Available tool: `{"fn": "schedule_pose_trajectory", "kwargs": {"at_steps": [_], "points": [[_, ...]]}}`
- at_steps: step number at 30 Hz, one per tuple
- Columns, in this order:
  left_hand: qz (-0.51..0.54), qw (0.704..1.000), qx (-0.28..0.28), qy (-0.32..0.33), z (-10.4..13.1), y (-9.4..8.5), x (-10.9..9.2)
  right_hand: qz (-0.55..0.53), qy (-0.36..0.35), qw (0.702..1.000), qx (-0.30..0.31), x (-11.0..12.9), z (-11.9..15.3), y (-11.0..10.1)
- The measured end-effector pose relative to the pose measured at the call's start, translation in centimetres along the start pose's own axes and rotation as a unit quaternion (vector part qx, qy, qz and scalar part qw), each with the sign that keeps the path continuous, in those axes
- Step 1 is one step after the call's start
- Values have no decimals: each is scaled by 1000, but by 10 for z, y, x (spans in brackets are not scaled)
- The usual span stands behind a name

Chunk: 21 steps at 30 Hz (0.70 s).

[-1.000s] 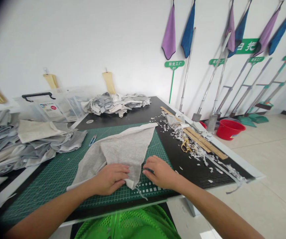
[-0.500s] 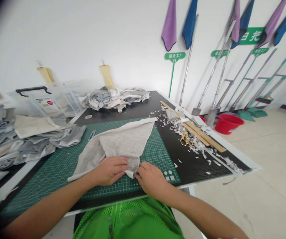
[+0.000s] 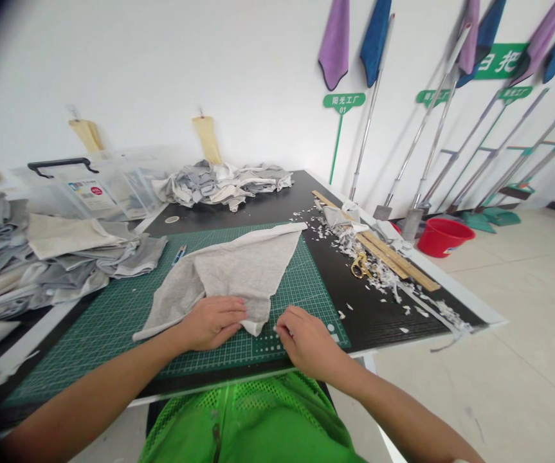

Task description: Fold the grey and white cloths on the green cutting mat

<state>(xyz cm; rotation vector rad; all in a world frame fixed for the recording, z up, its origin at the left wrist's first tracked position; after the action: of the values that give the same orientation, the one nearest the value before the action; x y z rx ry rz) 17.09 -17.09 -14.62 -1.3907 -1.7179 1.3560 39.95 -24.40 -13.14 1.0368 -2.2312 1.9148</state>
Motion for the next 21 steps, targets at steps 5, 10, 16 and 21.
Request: {"fn": "schedule_pose_trajectory", "kwargs": {"at_steps": [5, 10, 16, 21], "points": [[1, 1000, 8, 5, 0, 1, 1, 18, -21, 998, -52, -30, -13, -30], [-1, 1000, 9, 8, 0, 2, 2, 106, 23, 979, -170, -85, -34, -76], [-12, 1000, 7, 7, 1, 4, 4, 232, 161, 931, -233, -154, -59, -112], [-21, 1000, -7, 15, 1, 6, 5, 269, 295, 905, -147, -202, -69, -124]]}}
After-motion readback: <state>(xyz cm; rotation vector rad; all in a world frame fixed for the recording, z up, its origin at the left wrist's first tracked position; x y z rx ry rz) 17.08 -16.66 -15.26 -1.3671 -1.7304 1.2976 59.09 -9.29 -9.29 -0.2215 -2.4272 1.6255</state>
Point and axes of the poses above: each hand's wrist, its own z-axis away from the middle knuckle, its own y-axis out of the palm, x = y × z, the point moved 2 cm from there along -z, towards the middle knuckle, and after that the axes turned 3 degrees about z, right-handed, at the moved point
